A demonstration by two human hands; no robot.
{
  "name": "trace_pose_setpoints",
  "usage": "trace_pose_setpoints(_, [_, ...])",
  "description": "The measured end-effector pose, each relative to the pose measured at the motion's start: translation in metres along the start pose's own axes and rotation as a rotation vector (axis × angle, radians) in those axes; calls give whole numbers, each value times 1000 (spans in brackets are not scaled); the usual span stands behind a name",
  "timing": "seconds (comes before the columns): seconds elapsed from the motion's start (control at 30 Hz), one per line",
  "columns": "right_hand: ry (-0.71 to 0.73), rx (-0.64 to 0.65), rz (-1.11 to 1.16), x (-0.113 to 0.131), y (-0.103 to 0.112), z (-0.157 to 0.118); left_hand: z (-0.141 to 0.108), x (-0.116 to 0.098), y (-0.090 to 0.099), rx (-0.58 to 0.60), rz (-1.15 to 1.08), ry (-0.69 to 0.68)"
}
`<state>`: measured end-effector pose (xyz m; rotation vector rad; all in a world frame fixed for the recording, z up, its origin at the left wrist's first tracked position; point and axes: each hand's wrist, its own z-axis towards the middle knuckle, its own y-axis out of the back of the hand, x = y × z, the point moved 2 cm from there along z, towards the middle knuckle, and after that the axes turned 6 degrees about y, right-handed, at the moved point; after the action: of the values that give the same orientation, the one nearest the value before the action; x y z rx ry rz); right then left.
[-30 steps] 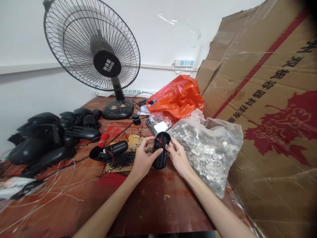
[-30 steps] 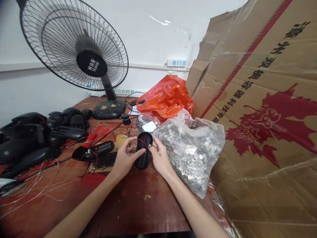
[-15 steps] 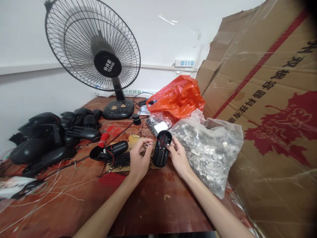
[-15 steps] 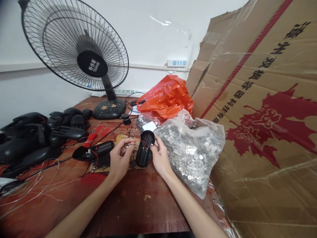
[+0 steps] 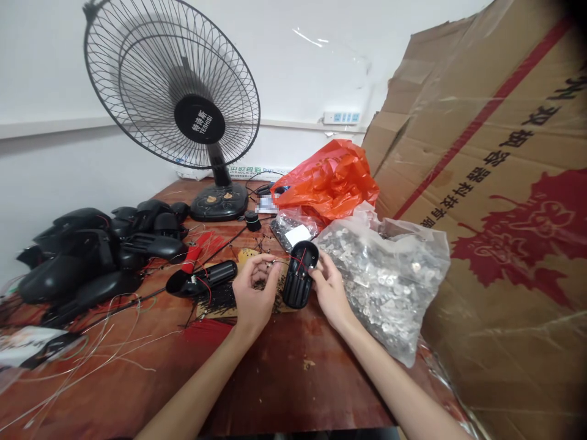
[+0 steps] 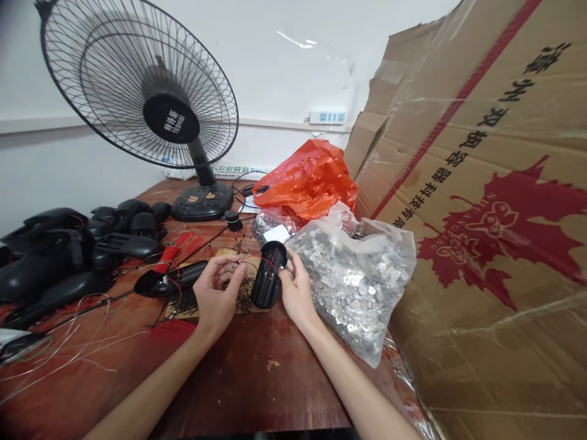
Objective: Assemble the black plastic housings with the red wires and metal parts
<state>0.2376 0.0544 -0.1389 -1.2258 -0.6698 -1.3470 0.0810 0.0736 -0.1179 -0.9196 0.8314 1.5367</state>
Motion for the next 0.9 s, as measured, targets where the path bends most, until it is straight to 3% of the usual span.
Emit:
trace_pose_setpoints(0.4, [-14, 22, 7, 0, 0, -1, -5, -7, 0, 9, -61, -75])
trace_pose_setpoints(0.9, [-79, 102, 27, 5, -3, -4, -4, -17, 3, -74, -96, -65])
